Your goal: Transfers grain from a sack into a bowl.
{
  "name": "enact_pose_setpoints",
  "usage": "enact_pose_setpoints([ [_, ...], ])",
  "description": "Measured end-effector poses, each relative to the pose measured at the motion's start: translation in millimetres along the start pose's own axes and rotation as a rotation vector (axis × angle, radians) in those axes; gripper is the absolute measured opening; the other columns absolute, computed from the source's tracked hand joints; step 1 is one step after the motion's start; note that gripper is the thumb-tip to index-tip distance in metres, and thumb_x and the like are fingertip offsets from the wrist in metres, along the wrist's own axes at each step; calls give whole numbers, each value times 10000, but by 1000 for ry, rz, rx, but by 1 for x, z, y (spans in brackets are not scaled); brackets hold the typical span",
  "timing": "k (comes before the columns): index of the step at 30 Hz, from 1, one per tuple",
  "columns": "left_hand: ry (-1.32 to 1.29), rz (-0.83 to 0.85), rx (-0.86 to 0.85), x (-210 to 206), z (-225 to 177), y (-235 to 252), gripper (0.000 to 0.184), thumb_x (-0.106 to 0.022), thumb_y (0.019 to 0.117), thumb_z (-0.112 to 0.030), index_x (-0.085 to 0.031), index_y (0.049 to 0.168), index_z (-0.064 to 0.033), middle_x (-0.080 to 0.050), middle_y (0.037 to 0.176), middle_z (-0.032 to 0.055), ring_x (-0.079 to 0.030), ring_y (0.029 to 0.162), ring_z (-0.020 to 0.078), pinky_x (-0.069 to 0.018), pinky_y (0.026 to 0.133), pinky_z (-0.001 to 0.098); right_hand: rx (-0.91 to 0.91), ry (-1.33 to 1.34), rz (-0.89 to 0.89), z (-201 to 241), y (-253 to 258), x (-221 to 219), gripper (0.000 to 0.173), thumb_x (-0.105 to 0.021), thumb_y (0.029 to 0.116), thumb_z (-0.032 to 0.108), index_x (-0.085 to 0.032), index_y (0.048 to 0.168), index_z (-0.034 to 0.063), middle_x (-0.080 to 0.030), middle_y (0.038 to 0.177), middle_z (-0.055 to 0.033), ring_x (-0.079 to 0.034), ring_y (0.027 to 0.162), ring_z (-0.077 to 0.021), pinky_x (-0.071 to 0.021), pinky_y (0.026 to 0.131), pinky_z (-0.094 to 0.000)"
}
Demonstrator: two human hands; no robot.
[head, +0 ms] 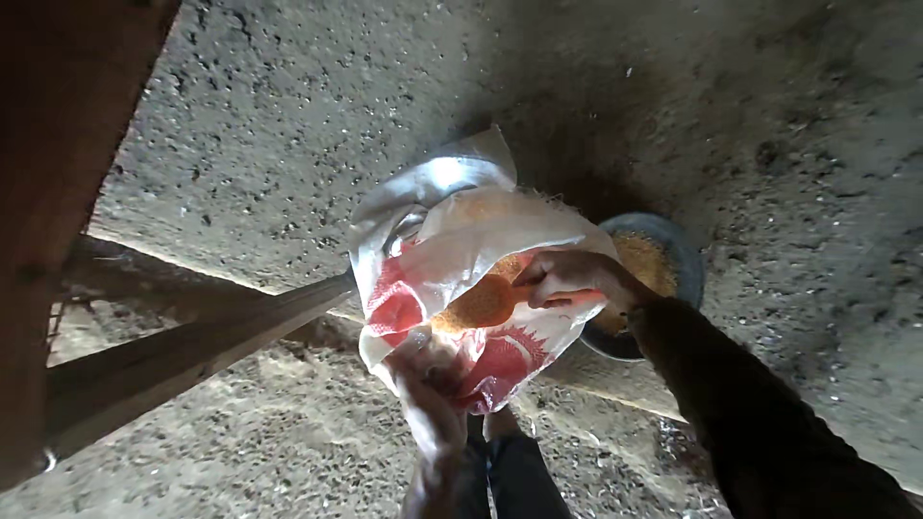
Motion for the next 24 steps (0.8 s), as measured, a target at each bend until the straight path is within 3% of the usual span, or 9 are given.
enact_pose_setpoints([
  [3, 16, -9, -11, -1, -1, 0, 666, -24, 1082, -490, -605, 943, -194, -588, 602, -85, -572, 499, 15, -516, 471, 189, 27, 46, -37, -1, -25, 8, 197, -619, 933, 39, -714, 1105, 23, -641, 749, 19, -528, 547, -15, -458, 510, -183],
  [6, 23, 2, -9, -3, -1, -1, 676, -12, 1077, -509, -597, 926, -207, -594, 597, -92, -588, 507, 16, -533, 482, 203, 47, 71, -68, -7, -52, 15, 149, -646, 919, 57, -718, 1048, 34, -639, 719, 27, -544, 539, -20, -469, 505, -184],
  [9, 58, 38, -32, -2, -2, -1, 690, 4, 1068, -521, -591, 888, -222, -586, 575, -94, -578, 491, 21, -526, 474, 206, 95, 121, -92, -13, -86, 19, 49, -645, 889, 37, -694, 882, 37, -589, 610, 46, -508, 470, -5, -430, 446, -166],
  [12, 145, 21, -43, 3, -3, -2, 689, 5, 1065, -540, -565, 832, -233, -572, 542, -100, -568, 463, 24, -508, 447, 205, 111, 165, -153, -38, -136, 23, 76, -645, 881, 53, -682, 815, 52, -562, 578, 56, -490, 448, -1, -415, 419, -162],
  [15, 218, 36, -71, 8, -7, 1, 663, -4, 1075, -520, -565, 854, -243, -579, 555, -116, -567, 471, 6, -507, 453, 191, 42, 167, -256, -78, -196, 29, 44, -663, 839, 83, -671, 795, 83, -569, 566, 65, -491, 441, 3, -407, 418, -168],
  [18, 235, 81, -94, 17, -10, 4, 654, -21, 1084, -490, -555, 782, -266, -547, 528, -131, -531, 450, -12, -480, 444, 176, -63, 215, -389, -133, -256, 25, 37, -687, 837, 116, -691, 844, 80, -570, 577, 55, -475, 436, -11, -383, 412, -177],
  [21, 236, 47, -89, 22, -10, 6, 639, -35, 1088, -500, -535, 770, -259, -534, 523, -128, -538, 455, -3, -494, 455, 191, -203, 199, -518, -191, -298, 18, 101, -655, 949, 132, -699, 987, 49, -587, 647, 23, -489, 477, -30, -414, 458, -193],
  [23, 250, 19, -90, 23, -10, 4, 630, -37, 1091, -495, -503, 744, -251, -500, 502, -122, -512, 432, 4, -474, 437, 190, -330, 74, -603, -224, -306, 14, 212, -644, 1005, 204, -703, 1145, 57, -625, 768, -32, -528, 570, -82, -461, 540, -259],
  [24, 258, 17, -101, 21, -10, 1, 623, -41, 1094, -481, -498, 738, -249, -493, 496, -123, -503, 425, 0, -463, 428, 180, -402, -26, -629, -237, -303, 12, 278, -626, 1024, 252, -689, 1223, 68, -657, 880, -88, -579, 682, -154, -500, 636, -345],
])
Point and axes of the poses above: each hand's wrist, its own y-axis towards the middle knuckle, its own x-axis out of the back of the hand, z = x × y, the point moved 7 cm from there along y, towards the middle knuckle
